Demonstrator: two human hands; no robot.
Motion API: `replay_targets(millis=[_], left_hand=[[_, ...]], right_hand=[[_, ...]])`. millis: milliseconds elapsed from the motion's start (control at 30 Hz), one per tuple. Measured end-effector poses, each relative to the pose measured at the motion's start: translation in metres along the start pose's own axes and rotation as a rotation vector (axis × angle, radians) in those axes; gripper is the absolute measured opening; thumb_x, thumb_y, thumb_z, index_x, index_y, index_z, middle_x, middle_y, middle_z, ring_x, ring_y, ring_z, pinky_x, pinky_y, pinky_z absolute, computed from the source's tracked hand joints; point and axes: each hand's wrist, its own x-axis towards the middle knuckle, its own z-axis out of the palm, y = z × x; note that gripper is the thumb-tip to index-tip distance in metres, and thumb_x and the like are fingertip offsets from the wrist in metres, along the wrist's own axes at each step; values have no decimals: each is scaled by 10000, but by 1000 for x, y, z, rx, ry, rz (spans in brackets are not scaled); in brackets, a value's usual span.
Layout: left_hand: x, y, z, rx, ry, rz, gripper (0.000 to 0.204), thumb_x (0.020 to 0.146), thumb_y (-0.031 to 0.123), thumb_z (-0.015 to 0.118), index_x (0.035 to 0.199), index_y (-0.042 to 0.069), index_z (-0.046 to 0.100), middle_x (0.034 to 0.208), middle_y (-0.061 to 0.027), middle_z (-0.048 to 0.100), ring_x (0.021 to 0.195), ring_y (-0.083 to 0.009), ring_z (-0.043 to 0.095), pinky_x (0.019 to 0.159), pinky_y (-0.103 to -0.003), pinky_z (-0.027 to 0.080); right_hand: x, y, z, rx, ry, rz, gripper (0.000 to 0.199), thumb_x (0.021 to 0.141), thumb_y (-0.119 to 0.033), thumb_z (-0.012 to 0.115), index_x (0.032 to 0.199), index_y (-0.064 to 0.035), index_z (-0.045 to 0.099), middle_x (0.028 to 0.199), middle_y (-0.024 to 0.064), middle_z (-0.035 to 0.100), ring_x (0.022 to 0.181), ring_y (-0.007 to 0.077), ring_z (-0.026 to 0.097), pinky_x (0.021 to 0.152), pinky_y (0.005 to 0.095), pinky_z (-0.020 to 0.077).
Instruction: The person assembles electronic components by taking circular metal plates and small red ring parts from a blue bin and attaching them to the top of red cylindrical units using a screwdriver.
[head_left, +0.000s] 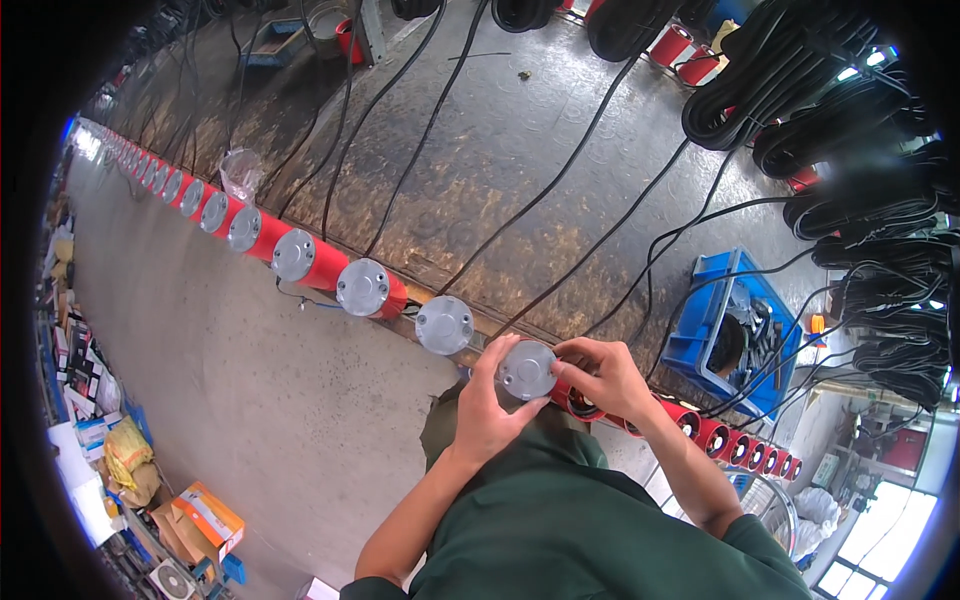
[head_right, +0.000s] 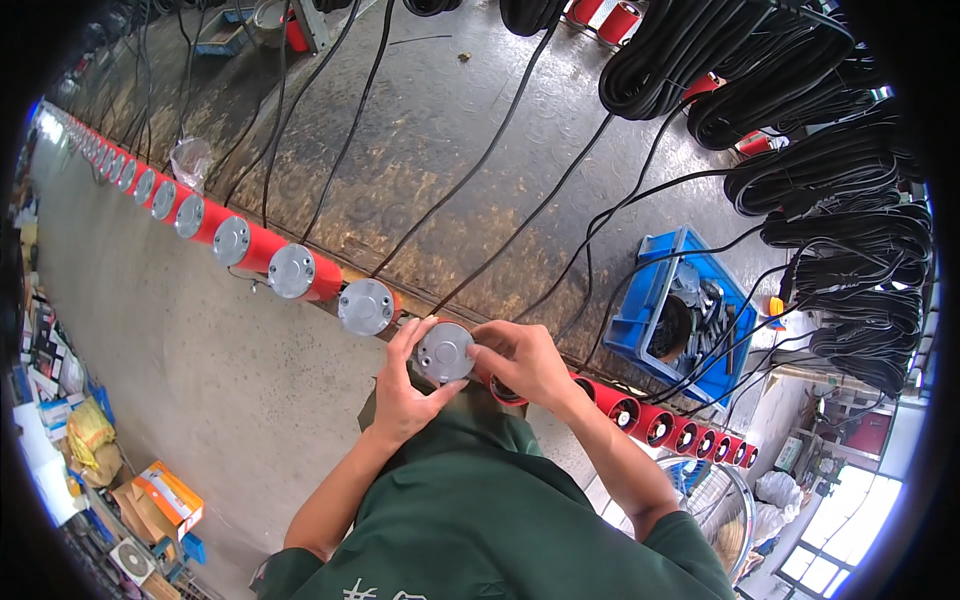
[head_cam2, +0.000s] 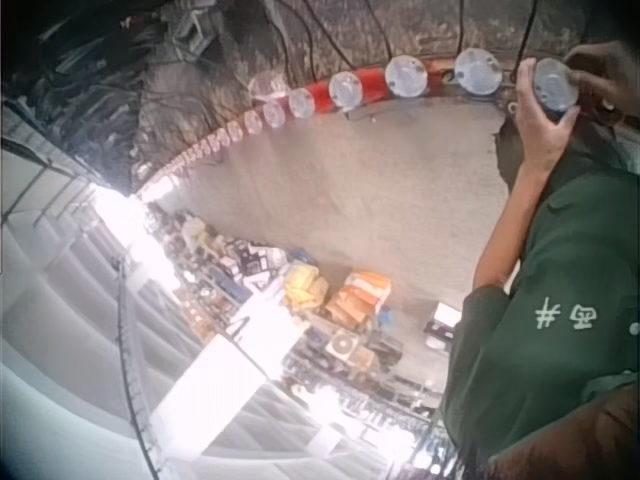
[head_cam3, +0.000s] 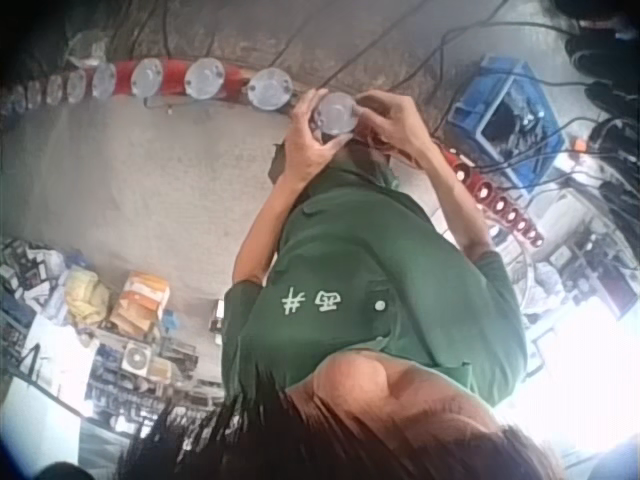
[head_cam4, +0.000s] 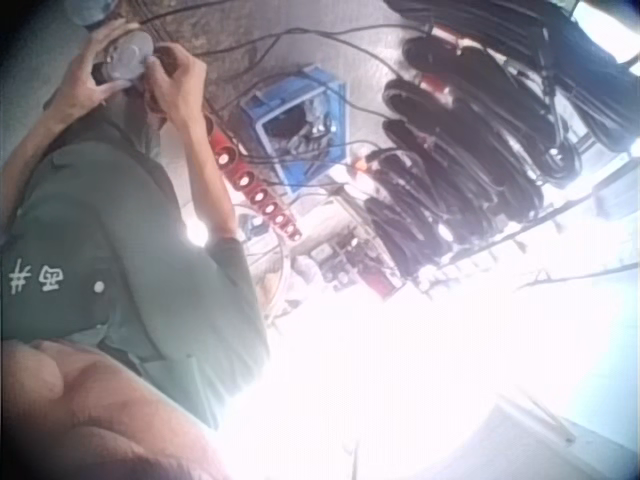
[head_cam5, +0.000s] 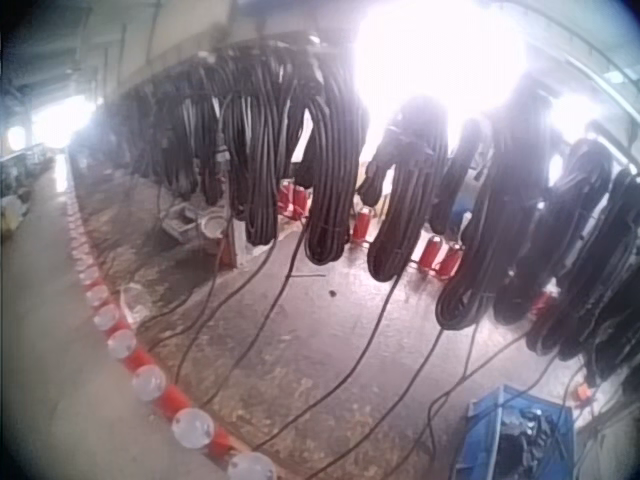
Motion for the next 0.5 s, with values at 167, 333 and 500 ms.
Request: replay_targets(millis=[167,333,500], left_hand=[[-2,-1,7,46,30,6,980,761,63,935,1560,8,371,1518,-240,584,1407,-362,595,1160,-431,489],[-2,2,9,24,37,-21,918,768,39,916,1544,27,426,1535,-213,578,1407,-355,595,1161,-431,492],[-1,2,9,2,40,-42,889,765,24,914,1530,19,460,1527,-210,585,1393,-345,607,1153,-424,496]], right_hand=[[11,27,-11,-243,50,-200,332,884,-141,767,1187,-8,744,1022,140,816,952,305,793,877,392,605],[13,31,-9,-50,-76,-61,369,858,-123,779,1202,3,740,1062,147,821,957,254,801,894,356,609],[13,31,-9,9,-90,6,389,846,-115,797,1209,15,748,1026,136,828,915,179,792,872,318,611]])
